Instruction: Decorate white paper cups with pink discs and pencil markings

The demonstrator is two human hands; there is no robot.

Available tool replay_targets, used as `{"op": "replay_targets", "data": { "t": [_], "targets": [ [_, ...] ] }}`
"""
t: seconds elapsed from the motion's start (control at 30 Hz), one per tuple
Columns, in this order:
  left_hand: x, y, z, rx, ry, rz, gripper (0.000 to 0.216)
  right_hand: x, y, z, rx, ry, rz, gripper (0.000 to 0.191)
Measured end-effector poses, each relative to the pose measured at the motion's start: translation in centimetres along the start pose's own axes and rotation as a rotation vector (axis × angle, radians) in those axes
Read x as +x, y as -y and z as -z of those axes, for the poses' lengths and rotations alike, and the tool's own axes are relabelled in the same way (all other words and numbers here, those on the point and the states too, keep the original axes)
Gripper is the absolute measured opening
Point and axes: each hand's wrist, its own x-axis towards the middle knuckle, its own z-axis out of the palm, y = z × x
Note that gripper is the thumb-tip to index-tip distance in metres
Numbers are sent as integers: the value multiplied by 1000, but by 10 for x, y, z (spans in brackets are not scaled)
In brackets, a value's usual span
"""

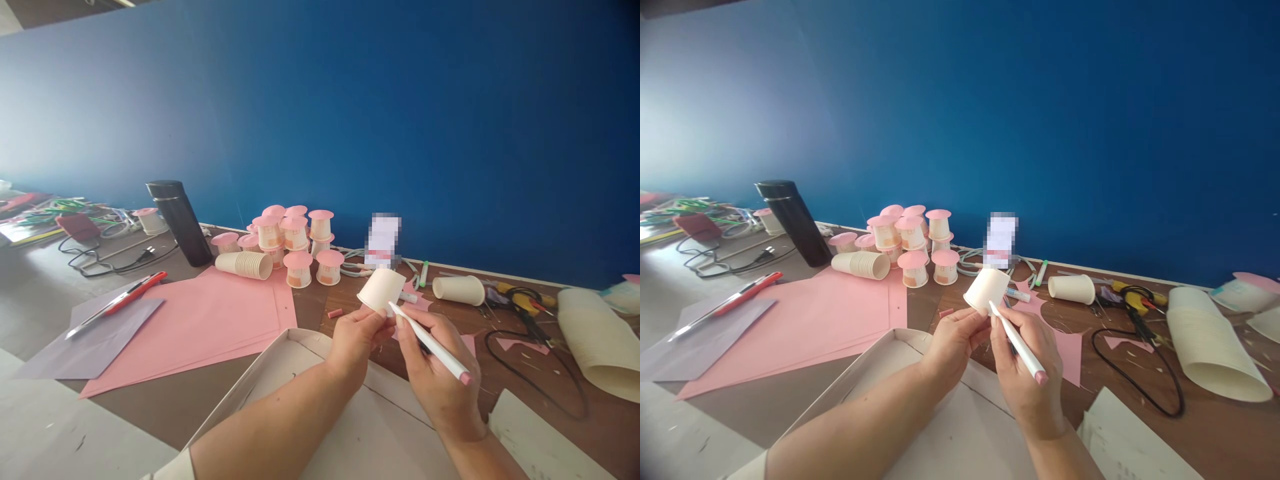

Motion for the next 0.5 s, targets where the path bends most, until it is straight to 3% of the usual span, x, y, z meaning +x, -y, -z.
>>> {"op": "replay_targets", "data": {
  "t": [0.5],
  "targets": [
    [1, 2, -1, 18, -15, 1, 32, 1, 2, -1, -25, -2, -4, 15]
  ]
}}
